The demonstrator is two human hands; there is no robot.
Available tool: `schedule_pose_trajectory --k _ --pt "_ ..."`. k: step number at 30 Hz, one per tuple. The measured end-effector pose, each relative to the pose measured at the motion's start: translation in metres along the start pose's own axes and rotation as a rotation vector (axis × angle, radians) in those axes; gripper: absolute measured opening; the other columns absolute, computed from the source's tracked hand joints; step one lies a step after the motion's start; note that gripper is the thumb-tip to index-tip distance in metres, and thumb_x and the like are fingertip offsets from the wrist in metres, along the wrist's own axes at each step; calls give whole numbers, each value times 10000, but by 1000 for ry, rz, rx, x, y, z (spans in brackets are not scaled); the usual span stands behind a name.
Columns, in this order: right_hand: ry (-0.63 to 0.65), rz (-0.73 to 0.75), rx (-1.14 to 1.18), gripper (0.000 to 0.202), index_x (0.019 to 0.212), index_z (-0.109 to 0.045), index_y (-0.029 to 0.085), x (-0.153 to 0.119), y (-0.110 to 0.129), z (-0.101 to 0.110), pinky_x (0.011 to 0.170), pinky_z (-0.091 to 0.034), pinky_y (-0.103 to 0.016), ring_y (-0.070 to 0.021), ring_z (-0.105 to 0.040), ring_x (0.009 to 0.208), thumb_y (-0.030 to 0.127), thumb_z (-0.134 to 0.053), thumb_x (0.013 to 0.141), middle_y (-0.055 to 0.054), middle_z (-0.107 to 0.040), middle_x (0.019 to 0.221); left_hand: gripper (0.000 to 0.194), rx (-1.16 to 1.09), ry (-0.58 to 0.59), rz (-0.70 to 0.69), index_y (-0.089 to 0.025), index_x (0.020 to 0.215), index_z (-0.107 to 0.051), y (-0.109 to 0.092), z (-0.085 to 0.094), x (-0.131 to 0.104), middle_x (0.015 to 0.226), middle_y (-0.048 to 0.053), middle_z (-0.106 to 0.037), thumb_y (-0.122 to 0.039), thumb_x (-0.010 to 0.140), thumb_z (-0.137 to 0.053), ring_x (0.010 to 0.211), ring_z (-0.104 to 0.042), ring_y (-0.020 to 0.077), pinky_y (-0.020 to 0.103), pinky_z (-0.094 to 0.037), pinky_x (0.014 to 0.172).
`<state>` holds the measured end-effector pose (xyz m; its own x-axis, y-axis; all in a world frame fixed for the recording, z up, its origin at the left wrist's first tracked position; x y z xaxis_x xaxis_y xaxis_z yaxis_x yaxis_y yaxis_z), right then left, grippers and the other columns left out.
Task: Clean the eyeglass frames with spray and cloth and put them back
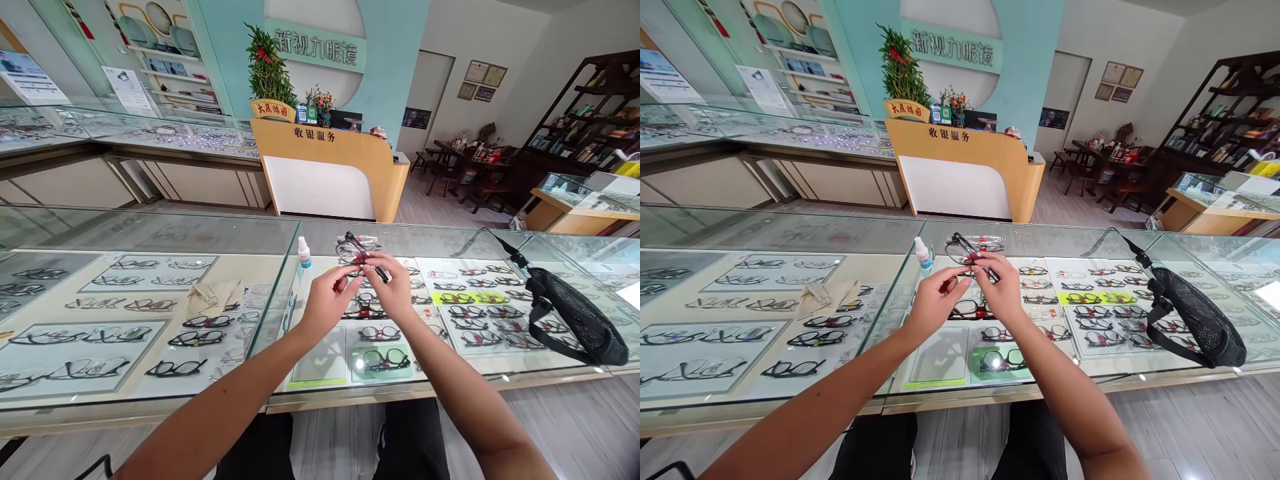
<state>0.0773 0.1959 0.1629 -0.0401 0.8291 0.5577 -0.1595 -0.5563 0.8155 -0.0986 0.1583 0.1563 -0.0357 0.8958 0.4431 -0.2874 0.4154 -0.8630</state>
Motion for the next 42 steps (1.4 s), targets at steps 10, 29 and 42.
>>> schedule_pose_trajectory --k 10,29,42 --pt "123 156 -174 180 1087 -890 356 -10 11 -11 1200 -529 -568 -346 -758 1319 402 -727 1023 -83 -842 1371 510 -173 -156 205 -176 1066 -857 17 12 13 662 -64 -388 -645 866 -867 627 -373 126 285 -349 607" --pt "330 -621 -481 232 896 -836 200 43 -101 70 644 -367 -323 -155 -506 623 398 -825 774 13 -639 689 302 789 306 -354 -244 1042 -840 45 -16 31 916 93 -784 -334 1129 -564 927 -683 295 425 -438 795" --pt "415 -600 -396 388 826 -748 206 43 -115 60 601 -298 -309 -133 -418 605 558 -876 727 54 -520 632 276 792 413 -262 -253 938 -869 52 -33 26 906 98 -808 -373 1093 -674 955 -667 301 401 -372 784"
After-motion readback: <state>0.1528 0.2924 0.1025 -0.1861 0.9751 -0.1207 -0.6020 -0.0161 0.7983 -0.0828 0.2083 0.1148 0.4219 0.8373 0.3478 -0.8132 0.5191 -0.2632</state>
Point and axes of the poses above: each hand's wrist, its own x-axis towards the middle knuckle, its own z-axis out of the back of the hand, y = z × x, the point moved 4 cm from there along x, towards the middle knuckle
